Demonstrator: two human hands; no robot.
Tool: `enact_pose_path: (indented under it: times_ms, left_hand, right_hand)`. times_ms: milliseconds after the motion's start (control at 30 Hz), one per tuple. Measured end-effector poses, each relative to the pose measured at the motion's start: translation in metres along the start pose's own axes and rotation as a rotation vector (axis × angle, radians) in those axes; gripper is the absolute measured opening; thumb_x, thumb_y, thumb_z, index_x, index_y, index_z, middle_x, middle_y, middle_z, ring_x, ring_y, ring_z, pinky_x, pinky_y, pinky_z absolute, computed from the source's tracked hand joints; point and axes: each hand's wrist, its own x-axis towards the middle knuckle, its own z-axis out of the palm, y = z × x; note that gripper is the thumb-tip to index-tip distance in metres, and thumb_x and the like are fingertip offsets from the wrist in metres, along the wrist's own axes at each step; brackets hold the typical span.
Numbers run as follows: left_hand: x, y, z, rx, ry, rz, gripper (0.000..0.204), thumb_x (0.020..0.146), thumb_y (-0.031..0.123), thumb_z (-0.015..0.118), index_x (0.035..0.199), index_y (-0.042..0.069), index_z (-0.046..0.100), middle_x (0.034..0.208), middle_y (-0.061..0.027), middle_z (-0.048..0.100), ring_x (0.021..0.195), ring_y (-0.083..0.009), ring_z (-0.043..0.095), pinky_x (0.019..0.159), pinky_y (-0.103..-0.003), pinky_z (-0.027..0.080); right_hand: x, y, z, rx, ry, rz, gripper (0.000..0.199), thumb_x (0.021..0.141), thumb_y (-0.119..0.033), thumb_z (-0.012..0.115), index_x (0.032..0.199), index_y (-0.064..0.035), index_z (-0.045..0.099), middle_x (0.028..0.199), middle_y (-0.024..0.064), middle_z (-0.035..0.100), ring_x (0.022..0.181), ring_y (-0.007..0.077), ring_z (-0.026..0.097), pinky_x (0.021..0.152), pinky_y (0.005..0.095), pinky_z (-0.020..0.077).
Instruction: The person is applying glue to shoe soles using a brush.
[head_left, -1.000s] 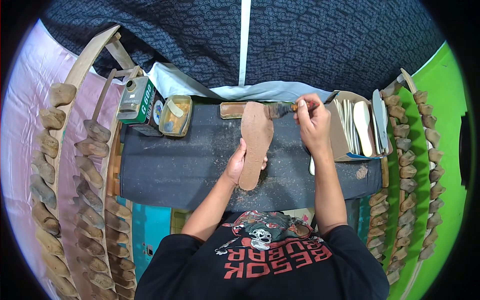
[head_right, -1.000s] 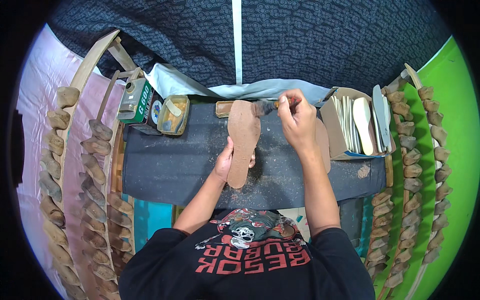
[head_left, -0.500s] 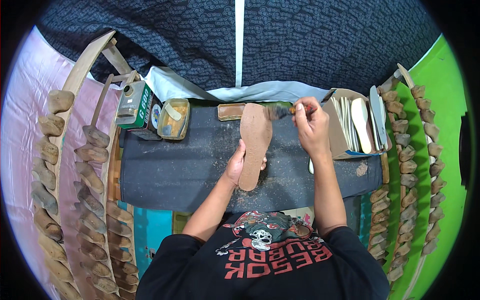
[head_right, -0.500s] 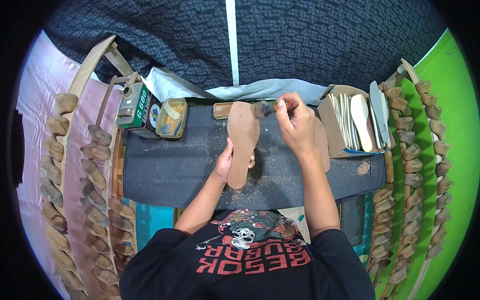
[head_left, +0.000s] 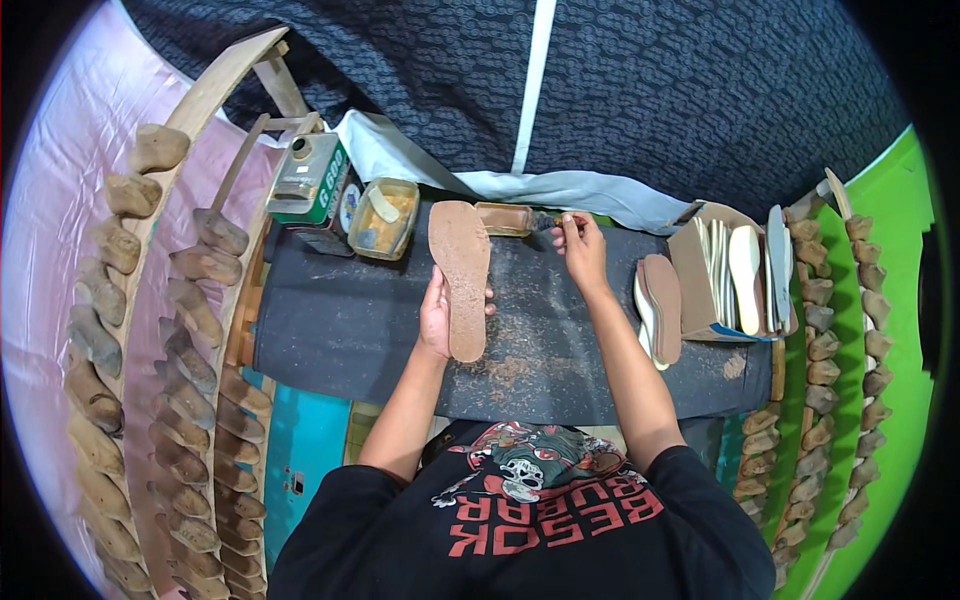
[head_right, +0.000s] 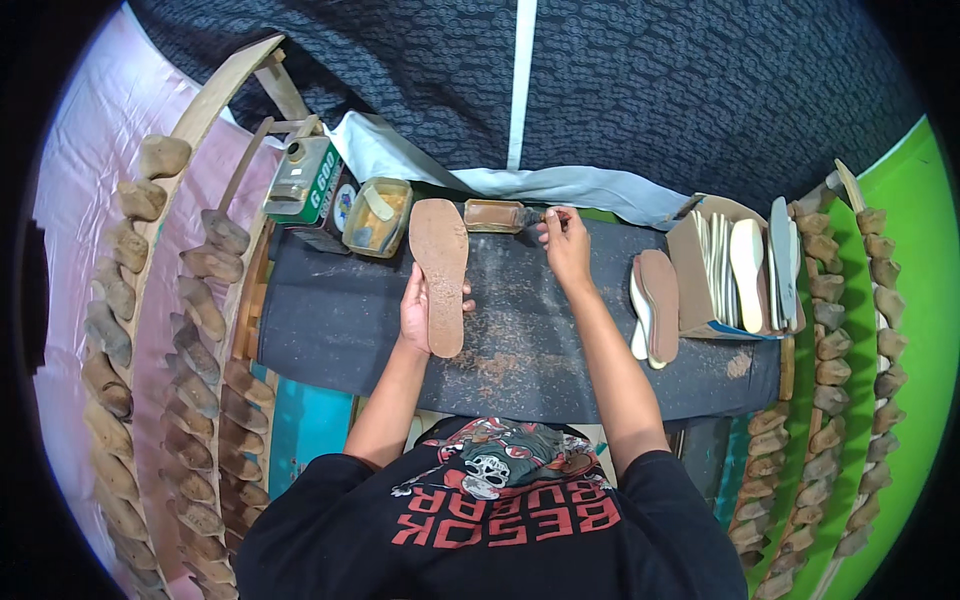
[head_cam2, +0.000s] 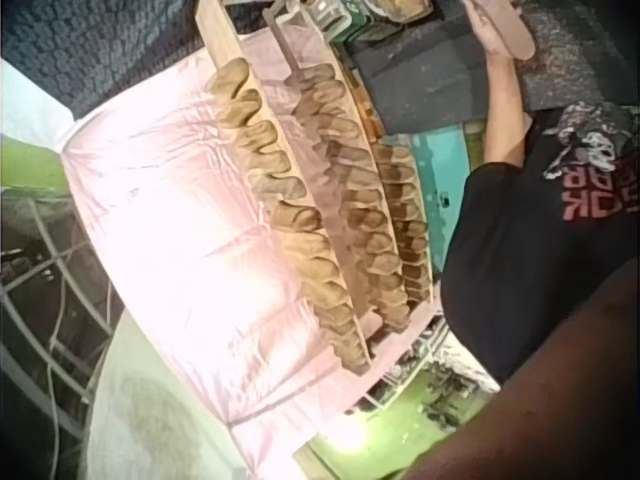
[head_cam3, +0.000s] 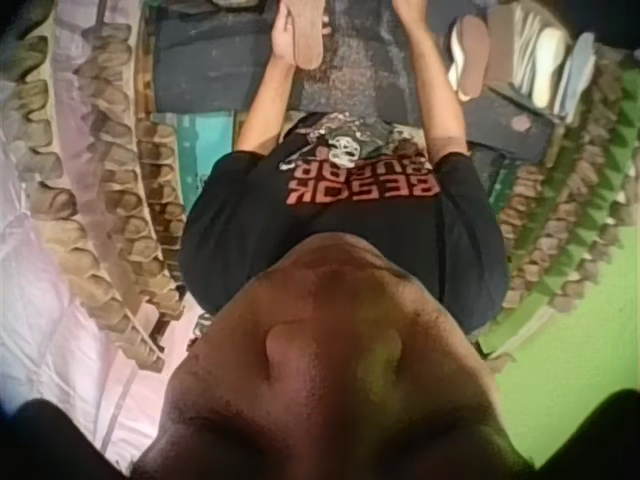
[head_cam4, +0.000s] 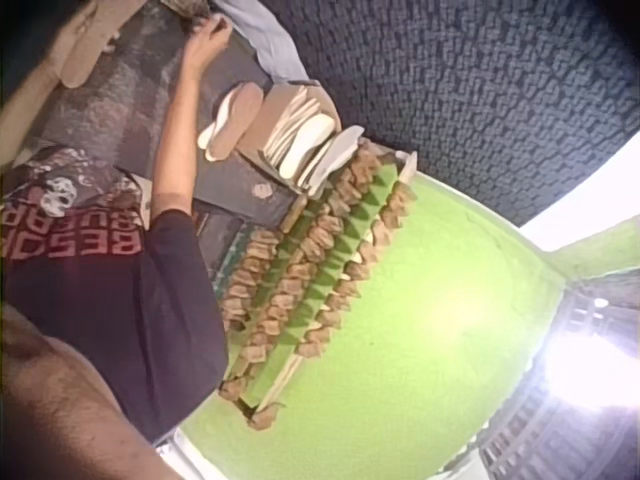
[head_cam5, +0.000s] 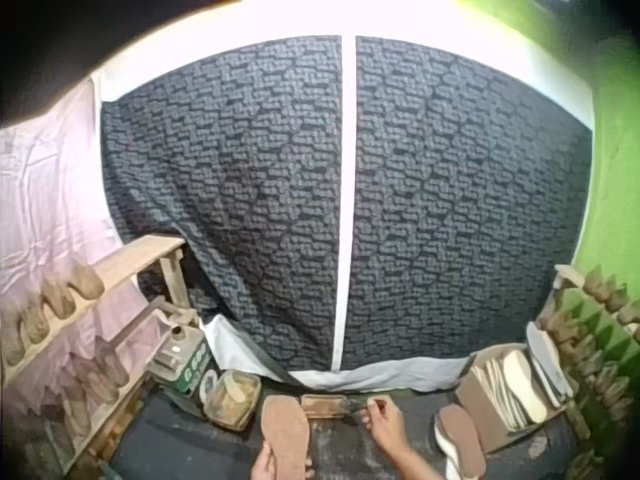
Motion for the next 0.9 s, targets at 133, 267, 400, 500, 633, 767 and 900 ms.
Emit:
enact_pose_path:
  times_ms: [133, 267, 400, 500, 633, 767, 900]
  left_hand:
    - [-0.013, 0.012, -0.004, 0.012, 0.032, 0.055, 0.05, 0.108, 0.049, 0.034, 0.135, 0.014, 0.058, 0.117, -0.0085, 0.067, 0.094, -0.0274, 0.063, 0.073, -0.044, 0.051]
    - [-0.034, 0.027, -0.013, -0.006, 0.064, 0.1, 0.049, 0.107, 0.048, 0.035, 0.133, 0.014, 0.059, 0.118, -0.0085, 0.066, 0.093, -0.0282, 0.062, 0.071, -0.043, 0.05]
    - [-0.047, 0.039, -0.02, -0.011, 0.096, 0.112, 0.048, 0.107, 0.047, 0.035, 0.133, 0.014, 0.059, 0.117, -0.0086, 0.066, 0.093, -0.028, 0.061, 0.071, -0.043, 0.05]
    - [-0.049, 0.045, -0.023, 0.005, 0.112, 0.106, 0.048, 0.107, 0.047, 0.035, 0.133, 0.014, 0.059, 0.117, -0.0084, 0.066, 0.093, -0.0277, 0.061, 0.071, -0.043, 0.05]
    - [-0.044, 0.045, -0.025, 0.005, 0.064, 0.068, 0.048, 0.107, 0.046, 0.035, 0.133, 0.014, 0.059, 0.119, -0.0078, 0.065, 0.093, -0.0277, 0.06, 0.071, -0.043, 0.05]
    - [-0.019, 0.032, -0.009, -0.046, -0.009, -0.032, 0.052, 0.107, 0.048, 0.035, 0.135, 0.009, 0.055, 0.115, -0.0121, 0.065, 0.094, -0.0287, 0.063, 0.073, -0.043, 0.053]
    - [0.001, 0.017, -0.013, 0.041, 0.006, -0.056, 0.053, 0.108, 0.049, 0.034, 0.136, 0.01, 0.057, 0.115, -0.0107, 0.067, 0.094, -0.0281, 0.065, 0.076, -0.044, 0.054]
  right_hand:
    - [0.035, 0.04, 0.023, 0.106, -0.022, 0.09, 0.031, 0.105, -0.03, 0.057, 0.11, -0.0002, 0.062, 0.086, 0.0101, 0.074, 0.064, 0.0114, 0.066, 0.054, 0.0262, 0.0528]
    - [0.05, 0.056, 0.04, 0.131, -0.115, 0.176, 0.031, 0.105, -0.031, 0.056, 0.111, -0.001, 0.06, 0.084, 0.0104, 0.074, 0.057, 0.0116, 0.062, 0.05, 0.0258, 0.0498]
    - [0.053, 0.074, 0.04, 0.114, -0.077, 0.236, 0.033, 0.104, -0.035, 0.058, 0.11, -0.0024, 0.057, 0.078, 0.008, 0.07, 0.047, 0.0107, 0.053, 0.042, 0.0251, 0.0427]
    - [0.047, 0.075, 0.037, 0.092, -0.024, 0.339, 0.037, 0.103, -0.04, 0.06, 0.11, -0.0038, 0.055, 0.073, 0.0064, 0.066, 0.046, 0.0107, 0.053, 0.041, 0.0248, 0.0418]
    - [0.028, 0.064, 0.035, 0.302, -0.039, 0.476, 0.047, 0.101, -0.047, 0.06, 0.121, -0.0067, 0.046, 0.081, 0.0068, 0.064, 0.048, 0.012, 0.054, 0.042, 0.0252, 0.0442]
    - [0.012, 0.066, 0.012, 0.268, 0.086, 0.472, 0.05, 0.102, -0.051, 0.057, 0.123, -0.0074, 0.044, 0.085, 0.0082, 0.063, 0.05, 0.013, 0.056, 0.042, 0.0255, 0.0453]
    - [-0.061, 0.064, 0.018, 0.226, 0.117, 0.414, 0.054, 0.103, -0.056, 0.048, 0.121, -0.0054, 0.048, 0.087, 0.0096, 0.064, 0.054, 0.0142, 0.058, 0.043, 0.0262, 0.0465]
